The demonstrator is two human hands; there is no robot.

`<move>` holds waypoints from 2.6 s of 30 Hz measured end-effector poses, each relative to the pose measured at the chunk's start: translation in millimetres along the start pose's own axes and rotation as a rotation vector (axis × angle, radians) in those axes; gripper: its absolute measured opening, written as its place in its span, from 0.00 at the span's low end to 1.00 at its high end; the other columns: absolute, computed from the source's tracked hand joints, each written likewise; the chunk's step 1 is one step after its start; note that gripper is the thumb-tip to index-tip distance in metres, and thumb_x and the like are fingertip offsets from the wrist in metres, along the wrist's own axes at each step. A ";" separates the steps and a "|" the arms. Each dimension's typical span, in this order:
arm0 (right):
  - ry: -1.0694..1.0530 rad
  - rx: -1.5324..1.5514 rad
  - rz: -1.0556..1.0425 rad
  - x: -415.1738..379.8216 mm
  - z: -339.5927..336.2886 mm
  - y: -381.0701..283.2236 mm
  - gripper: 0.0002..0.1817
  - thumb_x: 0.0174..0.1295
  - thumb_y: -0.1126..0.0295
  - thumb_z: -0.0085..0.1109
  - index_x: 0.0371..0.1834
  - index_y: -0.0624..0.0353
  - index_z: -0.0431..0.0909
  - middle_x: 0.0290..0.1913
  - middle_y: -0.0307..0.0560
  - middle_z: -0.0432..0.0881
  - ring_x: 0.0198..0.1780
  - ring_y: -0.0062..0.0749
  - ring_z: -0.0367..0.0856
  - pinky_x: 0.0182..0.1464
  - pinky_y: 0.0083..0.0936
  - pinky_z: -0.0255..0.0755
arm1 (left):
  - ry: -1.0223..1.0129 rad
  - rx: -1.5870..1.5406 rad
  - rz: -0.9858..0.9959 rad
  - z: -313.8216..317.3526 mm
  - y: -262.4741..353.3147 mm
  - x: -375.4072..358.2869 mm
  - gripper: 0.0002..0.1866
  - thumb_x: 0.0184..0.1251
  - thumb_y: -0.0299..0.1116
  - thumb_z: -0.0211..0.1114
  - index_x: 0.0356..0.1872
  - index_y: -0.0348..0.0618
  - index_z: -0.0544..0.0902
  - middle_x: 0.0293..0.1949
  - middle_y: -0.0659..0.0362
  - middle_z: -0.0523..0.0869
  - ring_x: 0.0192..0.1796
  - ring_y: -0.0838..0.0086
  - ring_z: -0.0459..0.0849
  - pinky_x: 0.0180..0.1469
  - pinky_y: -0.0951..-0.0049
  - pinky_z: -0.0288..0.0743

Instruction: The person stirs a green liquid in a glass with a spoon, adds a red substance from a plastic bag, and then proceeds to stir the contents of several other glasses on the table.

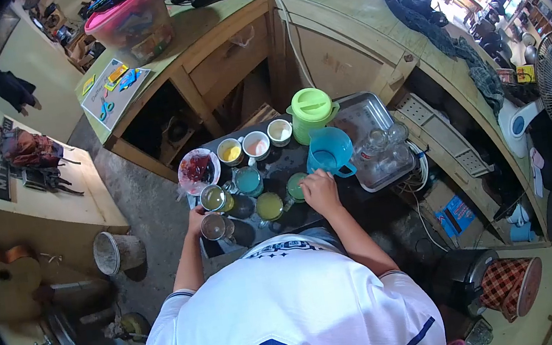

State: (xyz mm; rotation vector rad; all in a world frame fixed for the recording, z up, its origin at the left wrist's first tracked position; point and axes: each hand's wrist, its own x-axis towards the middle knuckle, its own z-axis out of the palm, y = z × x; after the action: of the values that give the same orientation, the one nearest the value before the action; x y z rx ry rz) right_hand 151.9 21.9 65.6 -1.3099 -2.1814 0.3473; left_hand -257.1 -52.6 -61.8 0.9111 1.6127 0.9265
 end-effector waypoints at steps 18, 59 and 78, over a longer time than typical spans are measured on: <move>0.025 0.150 0.075 -4.1 7.4 5.8 0.06 0.55 0.70 0.61 0.29 0.59 0.86 0.33 0.51 0.84 0.38 0.48 0.81 0.51 0.38 0.75 | -0.027 -0.046 -0.031 -2.3 -6.7 4.7 0.16 0.49 0.22 0.74 0.43 0.36 0.85 0.32 0.63 0.87 0.29 0.82 0.82 0.33 0.78 0.76; 0.119 0.149 0.131 2.2 7.8 0.2 0.07 0.55 0.69 0.61 0.31 0.58 0.86 0.31 0.54 0.84 0.38 0.50 0.82 0.43 0.41 0.75 | 0.000 0.013 0.044 -8.4 -35.6 19.1 0.17 0.50 0.20 0.67 0.45 0.36 0.85 0.38 0.62 0.87 0.35 0.79 0.83 0.40 0.77 0.76; -0.005 0.060 0.262 5.7 10.0 -7.1 0.08 0.56 0.68 0.60 0.29 0.60 0.85 0.32 0.58 0.84 0.38 0.53 0.82 0.47 0.42 0.77 | 0.007 -0.006 0.066 -1.4 -20.5 9.5 0.17 0.50 0.20 0.68 0.46 0.36 0.85 0.35 0.64 0.86 0.32 0.82 0.81 0.35 0.79 0.75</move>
State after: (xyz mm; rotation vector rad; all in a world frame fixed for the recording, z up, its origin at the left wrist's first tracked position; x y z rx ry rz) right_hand 138.8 24.1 62.9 -1.5649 -1.9890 0.5132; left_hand -262.6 -52.8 -83.8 0.9625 1.5938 0.9803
